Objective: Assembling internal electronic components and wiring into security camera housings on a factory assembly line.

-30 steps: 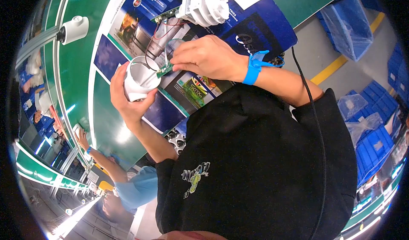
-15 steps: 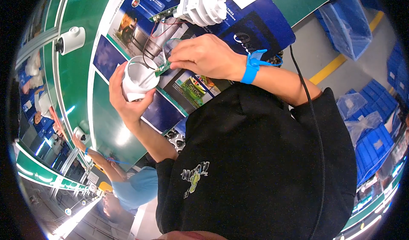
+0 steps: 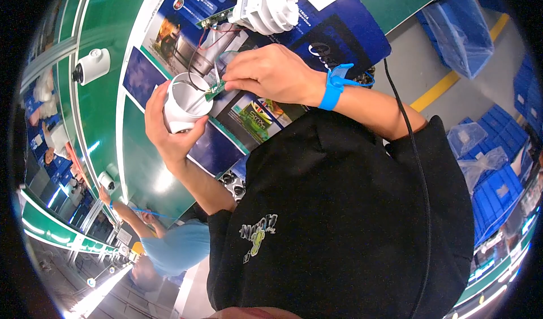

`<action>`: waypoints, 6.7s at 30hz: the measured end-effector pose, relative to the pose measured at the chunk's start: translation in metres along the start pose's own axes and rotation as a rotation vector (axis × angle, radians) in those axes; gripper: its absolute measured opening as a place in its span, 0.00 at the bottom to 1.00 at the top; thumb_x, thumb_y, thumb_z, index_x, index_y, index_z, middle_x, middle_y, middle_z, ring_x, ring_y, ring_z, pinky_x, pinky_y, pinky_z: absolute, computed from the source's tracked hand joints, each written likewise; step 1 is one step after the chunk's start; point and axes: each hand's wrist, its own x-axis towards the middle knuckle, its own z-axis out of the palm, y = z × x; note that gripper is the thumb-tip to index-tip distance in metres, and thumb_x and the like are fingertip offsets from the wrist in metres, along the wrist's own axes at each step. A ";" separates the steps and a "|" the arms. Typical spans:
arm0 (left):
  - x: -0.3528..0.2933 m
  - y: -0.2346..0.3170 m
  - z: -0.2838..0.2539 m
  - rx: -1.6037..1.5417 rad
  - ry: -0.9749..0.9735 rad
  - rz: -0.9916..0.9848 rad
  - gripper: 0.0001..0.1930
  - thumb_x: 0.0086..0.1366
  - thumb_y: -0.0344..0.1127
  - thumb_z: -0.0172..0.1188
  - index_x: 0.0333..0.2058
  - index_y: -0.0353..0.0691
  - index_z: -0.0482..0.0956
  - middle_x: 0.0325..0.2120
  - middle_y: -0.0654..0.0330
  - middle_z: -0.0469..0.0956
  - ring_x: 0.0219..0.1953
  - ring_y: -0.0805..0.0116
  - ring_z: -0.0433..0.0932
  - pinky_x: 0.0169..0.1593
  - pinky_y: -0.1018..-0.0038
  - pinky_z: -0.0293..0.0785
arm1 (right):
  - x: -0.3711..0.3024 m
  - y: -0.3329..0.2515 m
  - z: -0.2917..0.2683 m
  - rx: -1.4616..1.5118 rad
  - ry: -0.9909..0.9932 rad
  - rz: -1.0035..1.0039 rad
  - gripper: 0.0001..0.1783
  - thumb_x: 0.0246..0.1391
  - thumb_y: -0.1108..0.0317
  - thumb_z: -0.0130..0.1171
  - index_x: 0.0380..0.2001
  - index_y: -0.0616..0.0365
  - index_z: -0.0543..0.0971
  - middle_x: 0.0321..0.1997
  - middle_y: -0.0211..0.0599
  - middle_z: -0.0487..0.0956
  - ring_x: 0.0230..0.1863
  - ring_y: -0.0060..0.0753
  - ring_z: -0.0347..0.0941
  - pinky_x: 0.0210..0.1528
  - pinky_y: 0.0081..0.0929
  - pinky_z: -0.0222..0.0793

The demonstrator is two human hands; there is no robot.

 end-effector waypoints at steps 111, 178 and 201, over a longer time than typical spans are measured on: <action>0.010 0.023 -0.018 -0.145 -0.054 0.084 0.39 0.30 0.42 0.74 0.46 0.38 0.75 0.42 0.54 0.77 0.42 0.56 0.76 0.46 0.65 0.69 | 0.026 -0.082 0.008 0.400 -0.508 1.047 0.16 0.60 0.62 0.50 0.36 0.69 0.75 0.26 0.42 0.81 0.15 0.29 0.74 0.17 0.24 0.69; 0.008 -0.022 0.008 0.143 0.199 0.135 0.42 0.30 0.34 0.77 0.51 0.41 0.71 0.52 0.54 0.73 0.51 0.54 0.71 0.52 0.64 0.66 | 0.078 -0.003 -0.026 0.215 -0.423 0.671 0.12 0.59 0.73 0.50 0.42 0.68 0.78 0.33 0.38 0.80 0.27 0.21 0.78 0.30 0.17 0.74; -0.002 -0.026 0.010 0.161 0.222 0.161 0.42 0.31 0.33 0.77 0.52 0.41 0.70 0.52 0.53 0.72 0.52 0.52 0.71 0.54 0.63 0.66 | 0.065 -0.001 -0.008 0.035 -0.295 0.437 0.08 0.54 0.78 0.53 0.37 0.68 0.79 0.33 0.36 0.75 0.27 0.25 0.78 0.29 0.19 0.74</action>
